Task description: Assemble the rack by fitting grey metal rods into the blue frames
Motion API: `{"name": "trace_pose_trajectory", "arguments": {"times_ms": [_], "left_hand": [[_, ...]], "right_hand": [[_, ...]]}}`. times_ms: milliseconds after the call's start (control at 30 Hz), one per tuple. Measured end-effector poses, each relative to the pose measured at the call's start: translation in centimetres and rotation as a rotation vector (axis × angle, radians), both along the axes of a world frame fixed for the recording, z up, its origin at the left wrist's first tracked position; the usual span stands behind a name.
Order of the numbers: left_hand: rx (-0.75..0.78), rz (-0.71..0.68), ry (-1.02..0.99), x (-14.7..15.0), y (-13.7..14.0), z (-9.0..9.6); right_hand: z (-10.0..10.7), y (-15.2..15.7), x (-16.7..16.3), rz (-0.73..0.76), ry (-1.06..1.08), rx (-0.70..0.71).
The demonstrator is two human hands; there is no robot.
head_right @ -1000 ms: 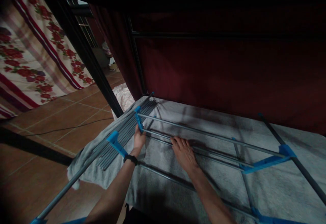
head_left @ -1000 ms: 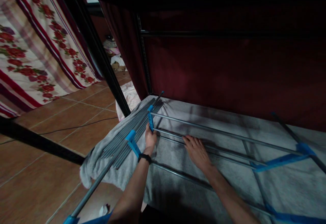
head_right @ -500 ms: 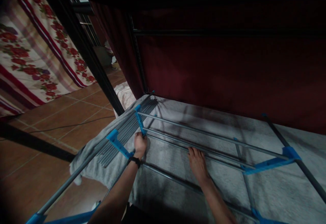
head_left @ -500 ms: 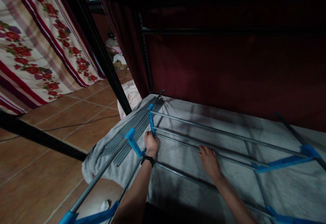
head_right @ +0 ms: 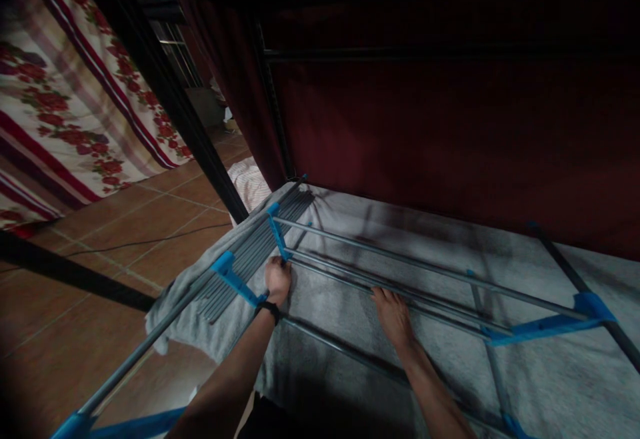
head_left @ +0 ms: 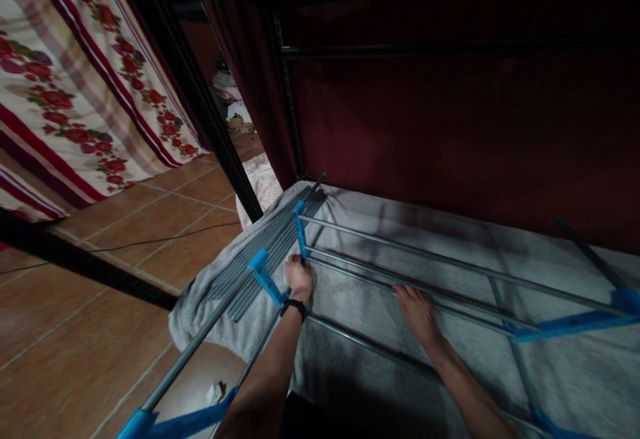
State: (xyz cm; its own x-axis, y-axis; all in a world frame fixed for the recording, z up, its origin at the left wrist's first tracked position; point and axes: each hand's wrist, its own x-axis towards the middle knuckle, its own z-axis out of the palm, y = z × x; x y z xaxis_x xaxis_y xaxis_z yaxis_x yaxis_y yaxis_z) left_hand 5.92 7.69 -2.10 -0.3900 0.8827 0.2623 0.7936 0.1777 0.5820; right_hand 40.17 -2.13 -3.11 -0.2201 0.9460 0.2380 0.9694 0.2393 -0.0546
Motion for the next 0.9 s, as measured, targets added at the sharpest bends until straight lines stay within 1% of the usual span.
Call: {"name": "trace_pose_trajectory", "arguments": {"times_ms": [333, 633, 900], "left_hand": [[0.006, 0.007, 0.010, 0.26, -0.13, -0.08], [0.005, 0.008, 0.019, 0.34, -0.12, 0.09], [0.010, 0.001, 0.024, 0.43, -0.20, 0.14]], "right_hand": [[0.00, 0.02, 0.18, 0.018, 0.028, -0.024], [-0.56, 0.27, 0.62, 0.022, 0.065, -0.044], [-0.25, 0.20, 0.63, 0.025, 0.072, -0.065]]}}
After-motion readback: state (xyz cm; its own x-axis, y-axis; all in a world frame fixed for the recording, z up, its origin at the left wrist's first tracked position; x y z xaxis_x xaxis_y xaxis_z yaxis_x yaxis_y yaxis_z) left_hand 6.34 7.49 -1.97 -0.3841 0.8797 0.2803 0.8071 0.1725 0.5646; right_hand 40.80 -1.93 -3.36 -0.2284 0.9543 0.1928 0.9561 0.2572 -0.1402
